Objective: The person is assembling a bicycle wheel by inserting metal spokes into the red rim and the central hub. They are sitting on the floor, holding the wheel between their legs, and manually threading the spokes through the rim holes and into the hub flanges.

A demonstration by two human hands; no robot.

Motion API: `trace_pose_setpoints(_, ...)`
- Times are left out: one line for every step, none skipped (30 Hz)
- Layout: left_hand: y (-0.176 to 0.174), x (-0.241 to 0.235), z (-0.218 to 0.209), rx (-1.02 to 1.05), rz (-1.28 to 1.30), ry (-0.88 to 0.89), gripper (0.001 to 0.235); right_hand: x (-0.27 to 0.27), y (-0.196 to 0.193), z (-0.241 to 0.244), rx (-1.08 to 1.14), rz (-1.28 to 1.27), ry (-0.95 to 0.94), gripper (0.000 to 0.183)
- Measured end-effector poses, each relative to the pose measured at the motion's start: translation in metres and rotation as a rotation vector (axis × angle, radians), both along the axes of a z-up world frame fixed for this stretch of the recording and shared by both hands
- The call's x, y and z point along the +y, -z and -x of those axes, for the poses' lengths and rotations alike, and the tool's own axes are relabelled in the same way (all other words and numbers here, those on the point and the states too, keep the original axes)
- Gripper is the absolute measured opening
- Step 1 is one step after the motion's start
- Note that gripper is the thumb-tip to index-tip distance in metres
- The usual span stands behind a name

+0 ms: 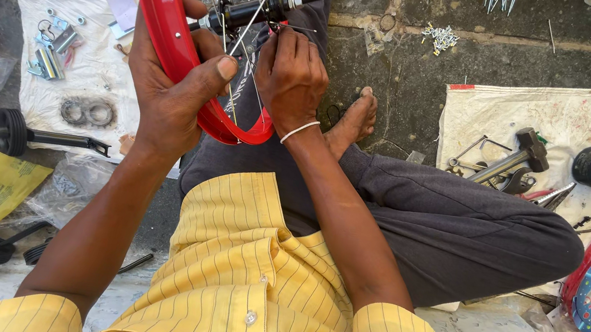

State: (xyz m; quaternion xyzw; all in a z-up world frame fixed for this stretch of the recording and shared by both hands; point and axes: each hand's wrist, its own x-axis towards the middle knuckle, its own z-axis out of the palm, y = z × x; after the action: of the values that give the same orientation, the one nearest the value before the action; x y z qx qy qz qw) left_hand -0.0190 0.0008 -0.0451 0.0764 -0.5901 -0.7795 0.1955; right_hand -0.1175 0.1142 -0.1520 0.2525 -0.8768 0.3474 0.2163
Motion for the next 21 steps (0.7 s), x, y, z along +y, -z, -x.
trace_pose_setpoints(-0.003, -0.001, 0.000, 0.005, -0.019, 0.005, 0.048, 0.000, -0.005, 0.001, -0.008, -0.025, -0.005, 0.012)
trace_pose_setpoints(-0.007, -0.003, 0.000, 0.010, -0.039, 0.008, 0.048, 0.004, -0.013, -0.002, -0.087, -0.025, -0.036, 0.012)
trace_pose_setpoints(-0.011, -0.005, 0.000, 0.029, -0.070, 0.012, 0.047, 0.013, -0.025, -0.011, -0.166, -0.025, -0.067, 0.013)
trace_pose_setpoints(-0.016, -0.007, 0.000, 0.031, -0.084, 0.027, 0.047, 0.023, -0.039, -0.021, -0.246, -0.029, -0.096, 0.015)
trace_pose_setpoints(-0.021, -0.008, 0.001, 0.033, -0.099, 0.042, 0.046, 0.031, -0.055, -0.037, -0.596, 0.217, -0.124, 0.021)
trace_pose_setpoints(-0.028, -0.011, -0.002, 0.016, -0.098, 0.066, 0.046, 0.039, -0.072, -0.047, -0.949, 0.460, -0.154, 0.029)
trace_pose_setpoints(-0.033, -0.013, 0.000, 0.000, -0.110, 0.097, 0.047, 0.048, -0.086, -0.040, -1.065, 0.647, -0.304, 0.029)
trace_pose_setpoints(-0.039, -0.013, -0.007, -0.034, -0.126, 0.118, 0.048, 0.065, -0.100, -0.039, -1.197, 0.833, -0.455, 0.029)
trace_pose_setpoints(-0.043, -0.014, -0.008, -0.066, -0.155, 0.147, 0.050, 0.074, -0.111, -0.042, -1.327, 1.024, -0.603, 0.030)
trace_pose_setpoints(-0.049, -0.012, -0.006, -0.092, -0.163, 0.169, 0.054, 0.070, -0.116, -0.040, -1.120, 0.880, -0.609, 0.027)
trace_pose_setpoints(-0.055, -0.010, -0.004, -0.118, -0.170, 0.190, 0.058, 0.063, -0.120, -0.038, -0.913, 0.737, -0.607, 0.025)
trace_pose_setpoints(-0.061, -0.007, -0.001, -0.145, -0.156, 0.206, 0.064, 0.055, -0.121, -0.029, -0.681, 0.600, -0.599, 0.022)
trace_pose_setpoints(-0.065, -0.007, 0.005, -0.170, -0.143, 0.222, 0.070, 0.049, -0.120, -0.017, -0.460, 0.487, -0.532, 0.019)
trace_pose_setpoints(-0.068, -0.008, 0.004, -0.142, -0.080, 0.235, 0.072, 0.045, -0.117, -0.012, -0.275, 0.372, -0.471, 0.017)
trace_pose_setpoints(-0.068, -0.009, 0.006, -0.114, -0.016, 0.249, 0.073, 0.042, -0.111, -0.010, -0.091, 0.258, -0.407, 0.015)
trace_pose_setpoints(-0.067, -0.011, 0.008, -0.082, 0.050, 0.267, 0.075, 0.038, -0.105, -0.006, -0.106, 0.283, -0.446, 0.014)
trace_pose_setpoints(-0.065, -0.010, 0.007, -0.059, 0.112, 0.226, 0.077, 0.034, -0.099, -0.003, -0.122, 0.307, -0.485, 0.012)
trace_pose_setpoints(-0.062, -0.006, 0.006, -0.042, 0.171, 0.190, 0.080, 0.032, -0.093, -0.001, -0.144, 0.332, -0.517, 0.011)
trace_pose_setpoints(-0.059, -0.005, 0.005, -0.025, 0.230, 0.154, 0.082, 0.031, -0.088, 0.002, -0.146, 0.348, -0.526, 0.011)
trace_pose_setpoints(-0.056, -0.005, 0.000, -0.028, 0.201, 0.161, 0.078, 0.031, -0.084, 0.002, -0.158, 0.365, -0.540, 0.012)
trace_pose_setpoints(-0.051, -0.005, -0.003, -0.031, 0.171, 0.169, 0.075, 0.032, -0.081, 0.000, -0.169, 0.382, -0.554, 0.012)
